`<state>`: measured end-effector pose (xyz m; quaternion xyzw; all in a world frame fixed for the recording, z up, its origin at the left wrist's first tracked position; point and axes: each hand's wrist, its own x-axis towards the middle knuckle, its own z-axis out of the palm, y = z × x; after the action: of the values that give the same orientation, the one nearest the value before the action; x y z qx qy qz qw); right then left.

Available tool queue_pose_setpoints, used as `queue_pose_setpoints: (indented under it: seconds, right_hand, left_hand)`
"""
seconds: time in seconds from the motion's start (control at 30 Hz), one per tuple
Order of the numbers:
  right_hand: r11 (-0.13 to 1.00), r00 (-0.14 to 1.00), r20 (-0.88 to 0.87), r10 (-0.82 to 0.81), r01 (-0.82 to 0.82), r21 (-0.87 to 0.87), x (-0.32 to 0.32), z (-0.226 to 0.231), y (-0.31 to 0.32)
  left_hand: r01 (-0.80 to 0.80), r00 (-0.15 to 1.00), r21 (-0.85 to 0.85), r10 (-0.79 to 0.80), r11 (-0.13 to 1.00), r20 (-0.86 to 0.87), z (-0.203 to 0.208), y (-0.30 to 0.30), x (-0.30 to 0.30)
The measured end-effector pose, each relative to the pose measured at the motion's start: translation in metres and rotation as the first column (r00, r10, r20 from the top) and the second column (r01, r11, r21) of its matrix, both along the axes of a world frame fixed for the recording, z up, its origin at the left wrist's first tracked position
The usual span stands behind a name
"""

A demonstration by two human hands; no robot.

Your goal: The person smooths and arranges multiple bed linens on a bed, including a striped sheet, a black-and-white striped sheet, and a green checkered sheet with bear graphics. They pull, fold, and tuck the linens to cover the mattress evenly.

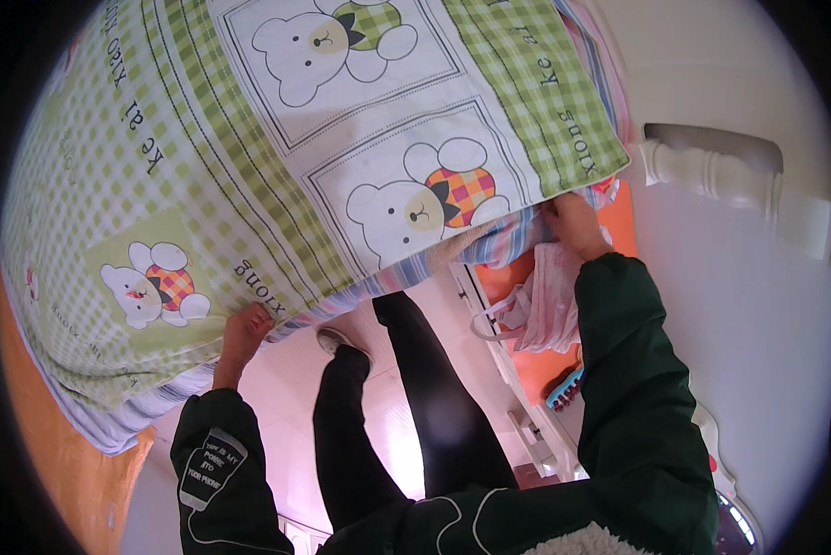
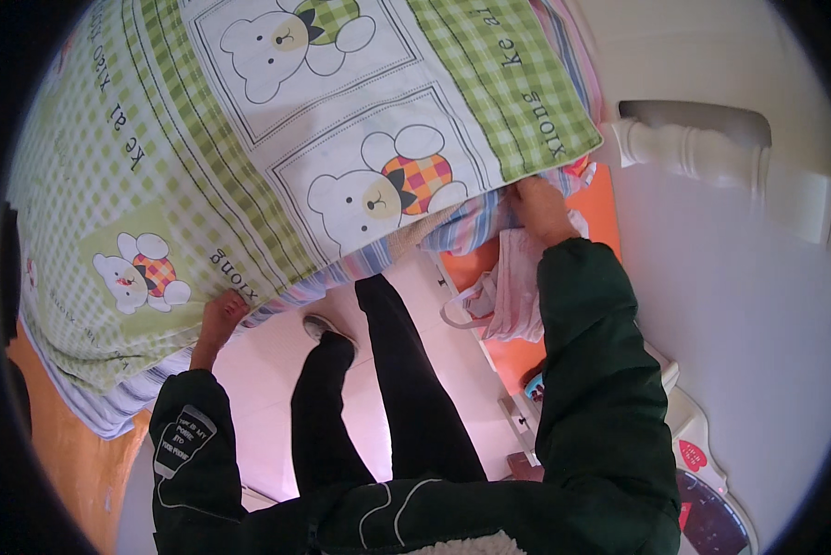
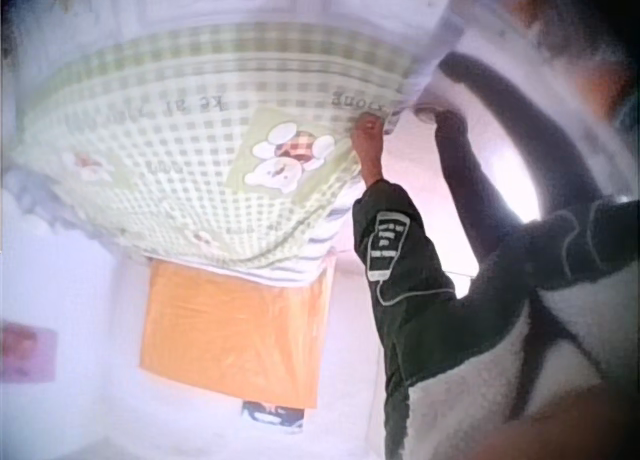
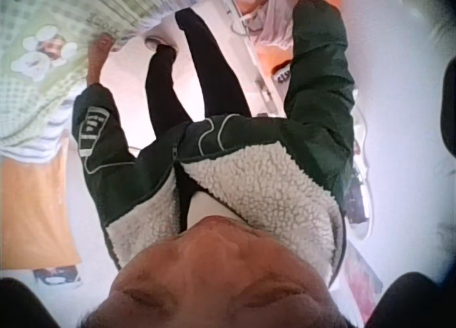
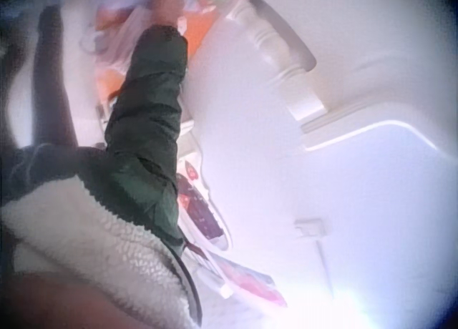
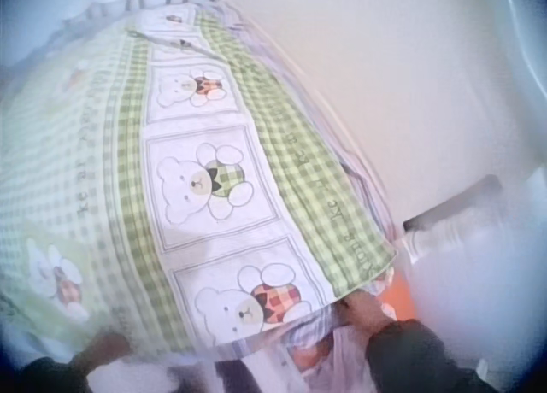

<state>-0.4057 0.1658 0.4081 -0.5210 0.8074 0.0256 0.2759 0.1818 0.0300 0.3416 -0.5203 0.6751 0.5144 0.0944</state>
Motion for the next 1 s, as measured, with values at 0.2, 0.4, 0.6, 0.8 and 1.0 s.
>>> queue_pose_setpoints:
  seconds: [0.2, 0.4, 0.6, 0.8, 1.0]
  right_hand:
    - [0.986, 0.985, 0.051, 0.163, -0.165, 0.037, 0.018, 0.031, 0.019]
    - [0.959, 0.945, -0.165, 0.282, -0.281, 0.029, 0.040, 0.004, 0.008]
    - [0.902, 0.857, 0.387, -0.341, 0.414, -0.122, 0.049, 0.010, -0.011]
    - [0.763, 0.788, 0.584, -0.196, 0.496, -0.414, 0.067, -0.005, -0.024]
    - [0.933, 0.978, 0.209, 0.011, 0.066, -0.355, 0.063, -0.023, -0.003]
  left_hand:
    - [0.034, 0.992, -0.144, -0.051, 0.989, -0.113, 0.007, 0.013, -0.002]
    - [0.293, 0.953, -0.520, -0.292, 0.802, 0.085, 0.028, 0.046, -0.002]
    - [0.255, 0.964, -0.690, -0.236, 0.677, 0.125, 0.027, 0.078, -0.023]
    - [0.243, 0.969, -0.715, -0.201, 0.656, 0.144, 0.015, 0.070, -0.048]
    - [0.245, 0.963, -0.711, -0.249, 0.659, 0.101, 0.015, 0.061, -0.047]
